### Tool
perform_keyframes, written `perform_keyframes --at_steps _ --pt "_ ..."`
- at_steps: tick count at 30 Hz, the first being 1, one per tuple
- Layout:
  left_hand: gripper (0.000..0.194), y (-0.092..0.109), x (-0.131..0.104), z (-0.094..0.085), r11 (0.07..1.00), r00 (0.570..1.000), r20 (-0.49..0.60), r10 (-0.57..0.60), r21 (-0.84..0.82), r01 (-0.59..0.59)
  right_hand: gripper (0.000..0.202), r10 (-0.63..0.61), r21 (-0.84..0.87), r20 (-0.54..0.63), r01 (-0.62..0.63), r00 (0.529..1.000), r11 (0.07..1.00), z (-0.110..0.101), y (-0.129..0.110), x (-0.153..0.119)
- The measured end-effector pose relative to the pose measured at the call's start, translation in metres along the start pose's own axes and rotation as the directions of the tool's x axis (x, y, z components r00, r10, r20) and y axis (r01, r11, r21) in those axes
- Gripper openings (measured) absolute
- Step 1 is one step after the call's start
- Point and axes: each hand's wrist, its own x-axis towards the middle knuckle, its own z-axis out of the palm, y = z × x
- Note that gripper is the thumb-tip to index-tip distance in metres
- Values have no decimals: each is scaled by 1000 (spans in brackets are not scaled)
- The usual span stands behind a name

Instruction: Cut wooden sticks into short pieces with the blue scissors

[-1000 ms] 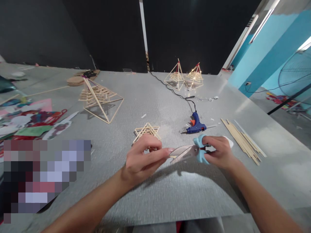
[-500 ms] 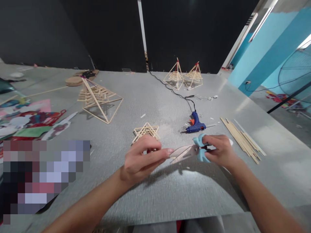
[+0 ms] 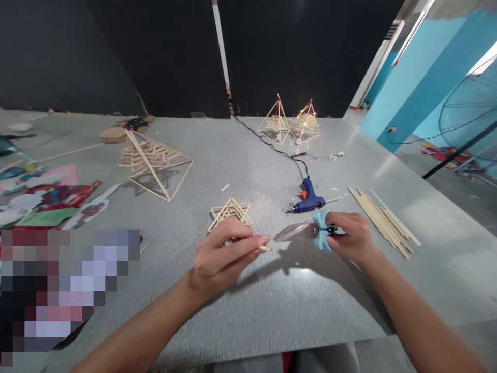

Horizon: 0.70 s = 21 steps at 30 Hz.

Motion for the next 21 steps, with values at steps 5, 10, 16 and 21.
perform_keyframes --at_steps 5,10,16,21 --pt "21 -1 -2 0 1000 1000 -7 2 4 -2 18 45 73 45 -49 998 996 0 1 -3" --pt "17 -1 2 0 999 999 -16 29 -14 -29 15 25 83 99 -34 995 996 2 2 -6" --pt "20 0 4 -1 999 999 -17 43 -5 -43 17 -5 140 155 -17 988 990 5 -1 -4" --pt "21 2 4 -3 1000 1000 19 23 -4 -23 17 -10 148 168 -15 986 989 5 0 -5"
